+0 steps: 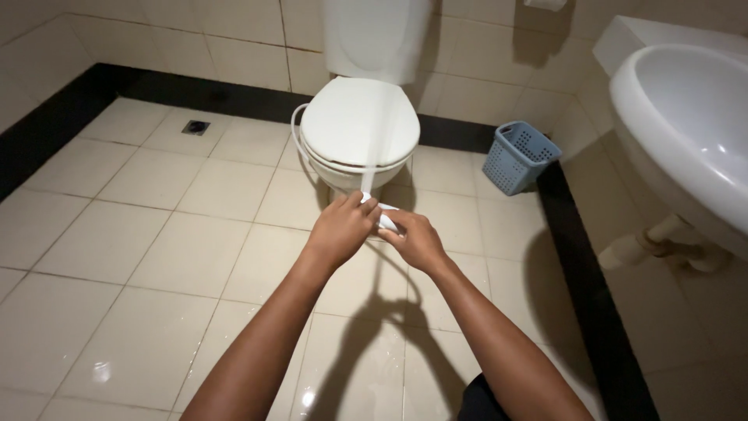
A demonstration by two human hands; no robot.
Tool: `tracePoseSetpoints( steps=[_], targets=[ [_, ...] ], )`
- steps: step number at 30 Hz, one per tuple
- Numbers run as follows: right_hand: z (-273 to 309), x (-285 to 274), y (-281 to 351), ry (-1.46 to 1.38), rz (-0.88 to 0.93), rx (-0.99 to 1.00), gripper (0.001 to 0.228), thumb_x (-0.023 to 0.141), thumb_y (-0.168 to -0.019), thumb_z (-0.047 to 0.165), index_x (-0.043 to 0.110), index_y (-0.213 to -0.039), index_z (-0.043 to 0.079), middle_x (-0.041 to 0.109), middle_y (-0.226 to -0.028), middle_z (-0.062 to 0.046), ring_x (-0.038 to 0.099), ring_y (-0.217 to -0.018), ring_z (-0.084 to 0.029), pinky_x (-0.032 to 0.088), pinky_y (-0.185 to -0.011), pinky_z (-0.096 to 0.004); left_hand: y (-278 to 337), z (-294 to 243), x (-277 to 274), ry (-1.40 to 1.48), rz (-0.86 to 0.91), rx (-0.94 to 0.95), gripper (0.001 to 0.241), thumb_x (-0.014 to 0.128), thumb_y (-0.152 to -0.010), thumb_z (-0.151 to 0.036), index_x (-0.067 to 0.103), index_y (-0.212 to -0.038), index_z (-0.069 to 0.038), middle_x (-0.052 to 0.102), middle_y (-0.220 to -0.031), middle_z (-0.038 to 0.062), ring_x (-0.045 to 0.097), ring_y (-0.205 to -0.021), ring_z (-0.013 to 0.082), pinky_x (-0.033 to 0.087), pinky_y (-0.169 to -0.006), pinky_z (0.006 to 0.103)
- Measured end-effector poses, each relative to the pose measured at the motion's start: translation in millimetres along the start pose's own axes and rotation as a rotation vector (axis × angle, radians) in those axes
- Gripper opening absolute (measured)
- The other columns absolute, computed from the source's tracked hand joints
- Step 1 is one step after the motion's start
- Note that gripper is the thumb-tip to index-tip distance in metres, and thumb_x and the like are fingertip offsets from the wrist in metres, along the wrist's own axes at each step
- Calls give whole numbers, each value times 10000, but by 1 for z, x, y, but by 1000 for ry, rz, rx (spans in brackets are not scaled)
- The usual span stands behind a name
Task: The person uses a handheld bidet sprayer to wash the tiled floor of a bathroom. They move the sprayer back and forth across the floor surface, directing water towards the drain and around the base of the toilet.
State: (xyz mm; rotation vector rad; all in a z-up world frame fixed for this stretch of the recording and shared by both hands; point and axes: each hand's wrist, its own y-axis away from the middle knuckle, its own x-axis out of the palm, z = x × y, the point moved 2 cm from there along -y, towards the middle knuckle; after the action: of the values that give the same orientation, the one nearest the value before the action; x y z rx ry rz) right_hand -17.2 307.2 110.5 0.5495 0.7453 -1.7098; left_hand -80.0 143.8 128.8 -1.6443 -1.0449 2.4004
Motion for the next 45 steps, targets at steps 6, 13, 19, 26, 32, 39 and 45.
tracePoseSetpoints(
  steps=[6,13,19,26,32,39,45],
  targets=[
    [0,1,0,19,-124,-124,389,763,-869,158,714,-1255,147,745,-1050,-67,707,-885,-260,555,-799,-391,-3,-2,-17,-109,-55,66,265,663,-838,-125,726,-1083,-43,684,-1125,23,619,-1101,188,495,-936,320],
    [9,2,2,36,-165,-148,426,761,-854,132,698,-1276,139,715,-1011,-61,683,-822,-246,556,-734,-371,1,-4,-25,-145,-113,77,358,663,-835,-131,714,-1170,-16,682,-1197,43,613,-1131,195,487,-945,314],
    [11,6,1,-10,-158,-182,442,763,-855,137,682,-1289,129,706,-995,-69,691,-807,-232,570,-728,-360,6,-2,-23,-154,-63,49,393,664,-825,-117,705,-1202,-12,682,-1226,51,608,-1150,203,486,-987,322],
    [13,15,0,-1,-108,-225,396,770,-848,154,702,-1237,137,719,-1012,-55,688,-822,-251,555,-755,-372,22,0,-23,-154,-41,17,340,662,-843,-110,712,-1168,-20,686,-1248,76,620,-1131,212,497,-952,331],
    [18,22,1,41,-57,-272,371,797,-840,193,716,-1199,149,711,-980,-63,675,-866,-266,539,-779,-392,36,-2,-30,-195,-67,-23,321,659,-813,-110,720,-1118,-31,694,-1183,68,621,-1086,206,498,-856,316],
    [19,28,1,30,-13,-301,368,787,-848,219,725,-1208,172,703,-947,-62,671,-860,-272,536,-770,-397,46,-3,-29,-221,24,-57,272,651,-851,-115,711,-1106,-39,671,-1044,45,610,-1046,210,491,-833,319],
    [20,28,1,45,35,-300,335,794,-846,241,739,-1167,163,702,-935,-65,666,-862,-272,532,-774,-404,49,-4,-22,-227,16,-60,281,656,-824,-133,712,-1086,-47,676,-1042,46,614,-1053,207,489,-858,322]
  ],
)
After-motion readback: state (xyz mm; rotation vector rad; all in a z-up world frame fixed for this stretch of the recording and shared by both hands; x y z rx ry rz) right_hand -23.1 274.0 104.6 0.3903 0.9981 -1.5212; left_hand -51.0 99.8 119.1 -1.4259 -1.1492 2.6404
